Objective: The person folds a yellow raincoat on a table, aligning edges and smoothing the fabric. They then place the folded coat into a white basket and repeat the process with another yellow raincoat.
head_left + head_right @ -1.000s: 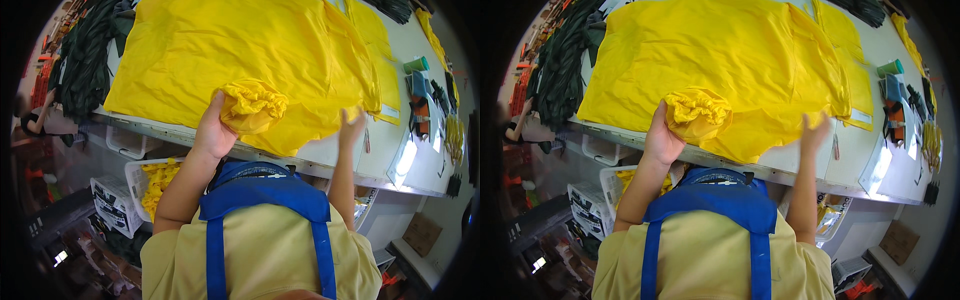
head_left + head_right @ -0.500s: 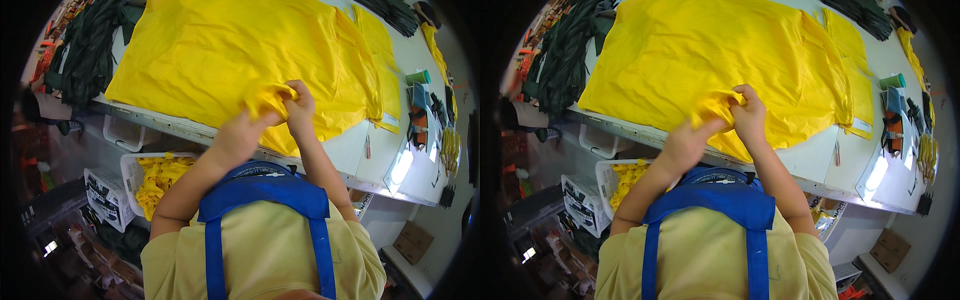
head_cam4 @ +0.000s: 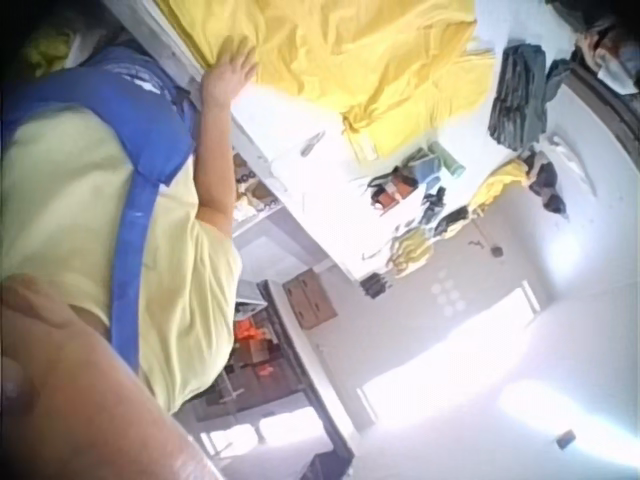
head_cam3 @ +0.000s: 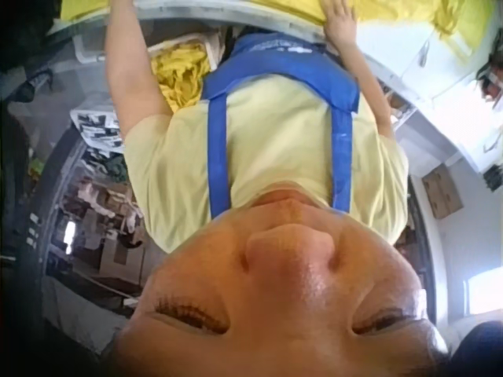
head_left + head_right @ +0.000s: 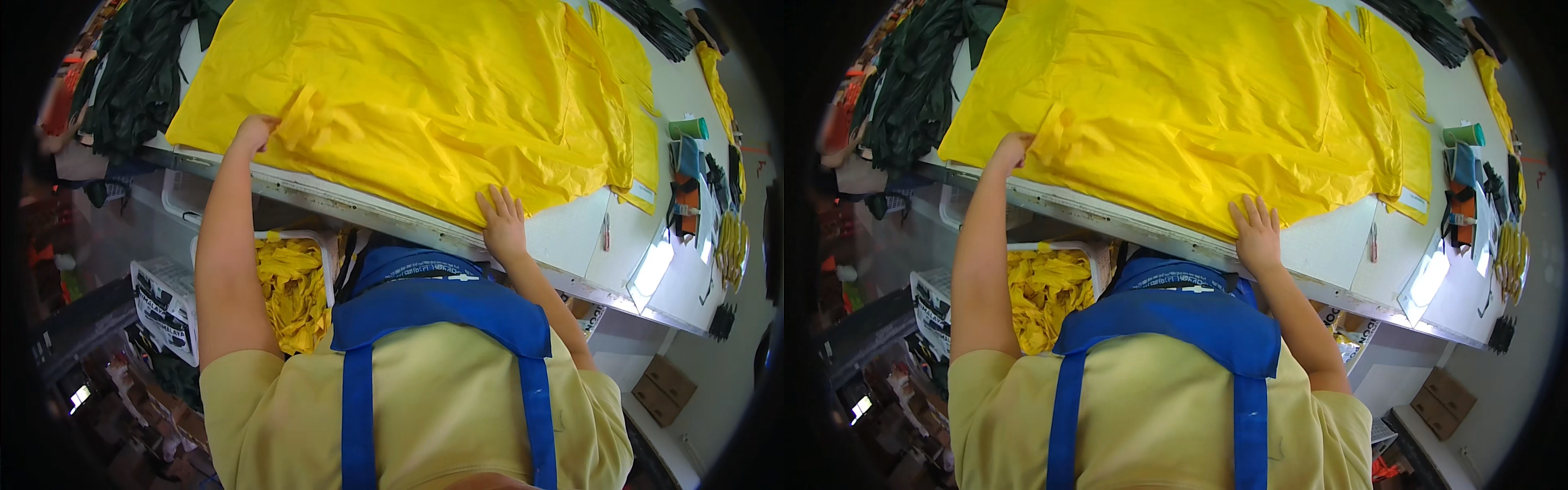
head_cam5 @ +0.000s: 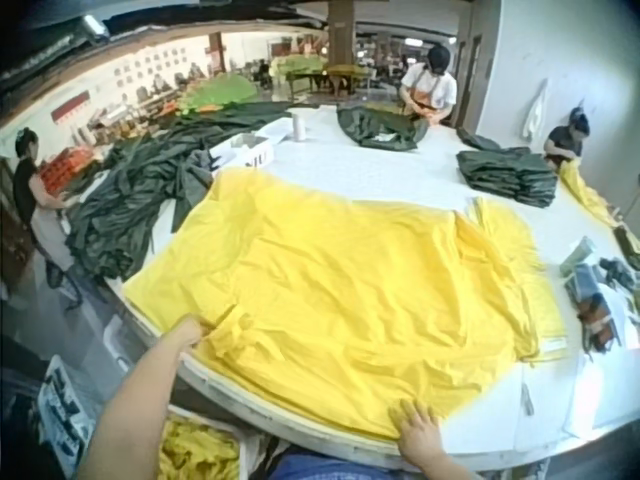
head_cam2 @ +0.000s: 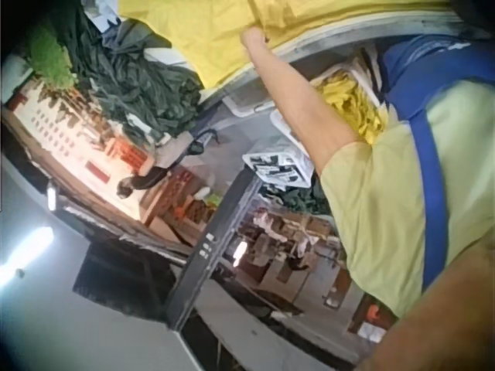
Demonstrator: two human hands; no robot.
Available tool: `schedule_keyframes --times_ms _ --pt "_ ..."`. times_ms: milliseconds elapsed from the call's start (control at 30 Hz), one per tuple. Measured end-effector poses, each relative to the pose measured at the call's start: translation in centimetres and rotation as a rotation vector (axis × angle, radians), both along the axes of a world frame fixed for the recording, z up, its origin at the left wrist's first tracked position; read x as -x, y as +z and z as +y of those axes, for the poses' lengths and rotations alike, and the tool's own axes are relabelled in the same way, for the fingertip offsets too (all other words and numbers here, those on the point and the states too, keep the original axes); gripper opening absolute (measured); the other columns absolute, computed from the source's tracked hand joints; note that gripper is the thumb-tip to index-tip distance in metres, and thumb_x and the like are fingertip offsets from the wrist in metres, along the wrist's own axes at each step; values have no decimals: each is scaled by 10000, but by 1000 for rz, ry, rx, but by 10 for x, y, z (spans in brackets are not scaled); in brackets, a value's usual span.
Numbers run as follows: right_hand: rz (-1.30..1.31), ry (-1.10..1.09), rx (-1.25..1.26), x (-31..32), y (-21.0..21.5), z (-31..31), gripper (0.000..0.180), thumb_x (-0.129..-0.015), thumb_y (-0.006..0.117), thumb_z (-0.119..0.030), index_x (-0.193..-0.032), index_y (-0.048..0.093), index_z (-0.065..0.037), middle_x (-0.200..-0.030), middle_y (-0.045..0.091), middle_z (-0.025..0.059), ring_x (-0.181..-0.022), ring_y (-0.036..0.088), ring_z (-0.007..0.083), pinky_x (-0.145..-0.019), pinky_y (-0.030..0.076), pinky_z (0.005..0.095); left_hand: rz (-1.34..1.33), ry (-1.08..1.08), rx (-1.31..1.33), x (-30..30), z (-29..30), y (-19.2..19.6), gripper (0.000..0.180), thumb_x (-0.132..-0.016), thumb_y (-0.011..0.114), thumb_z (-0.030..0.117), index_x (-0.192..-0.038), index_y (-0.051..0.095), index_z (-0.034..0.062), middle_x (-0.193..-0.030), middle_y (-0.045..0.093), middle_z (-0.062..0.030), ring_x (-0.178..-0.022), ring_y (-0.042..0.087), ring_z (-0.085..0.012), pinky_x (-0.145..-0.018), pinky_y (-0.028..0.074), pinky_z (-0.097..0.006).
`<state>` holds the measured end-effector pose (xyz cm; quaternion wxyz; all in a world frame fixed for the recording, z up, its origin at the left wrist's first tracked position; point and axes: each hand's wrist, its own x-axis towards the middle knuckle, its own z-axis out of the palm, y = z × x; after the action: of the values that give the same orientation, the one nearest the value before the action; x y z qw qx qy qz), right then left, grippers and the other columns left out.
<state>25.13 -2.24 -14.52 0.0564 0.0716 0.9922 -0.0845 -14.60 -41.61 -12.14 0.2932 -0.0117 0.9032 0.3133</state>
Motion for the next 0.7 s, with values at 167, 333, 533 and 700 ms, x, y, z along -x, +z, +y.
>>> schedule_keyframes --times_ms 167,333,533,700 --pt "186 -69 338 9 21 31 422 -807 628 -152 -1221 557 -121 -1247 526 147 -1194 449 352 -1010 339 472 354 49 -71 -23 62 27 407 -876 535 405 -920 678 27 -884 653 -139 -778 612 -272 -741 475 -362" --pt "705 -484 -26 60 -8 170 287 -854 544 -80 -1140 552 -56 -1115 588 173 -1054 523 365 -900 420 430 564 -289 -74 -34 101 29 409 -809 657 389 -950 655 6 -932 650 -147 -898 610 -266 -802 471 -344" --pt "166 -753 -238 43 -24 239 372 -894 480 -411 -1173 568 -181 -1220 536 91 -1183 443 272 -1018 246 507 85 175 -129 -30 89 55 346 -797 682 276 -993 619 -1 -887 646 -124 -792 635 -225 -686 517 -321" --pt "429 -833 -186 76 -1 165 396 -878 555 -381 -1156 550 -100 -1140 542 140 -1115 450 331 -965 285 492 -252 100 -162 -18 84 54 222 -849 616 221 -929 613 14 -830 624 -53 -707 626 -149 -614 527 -278"
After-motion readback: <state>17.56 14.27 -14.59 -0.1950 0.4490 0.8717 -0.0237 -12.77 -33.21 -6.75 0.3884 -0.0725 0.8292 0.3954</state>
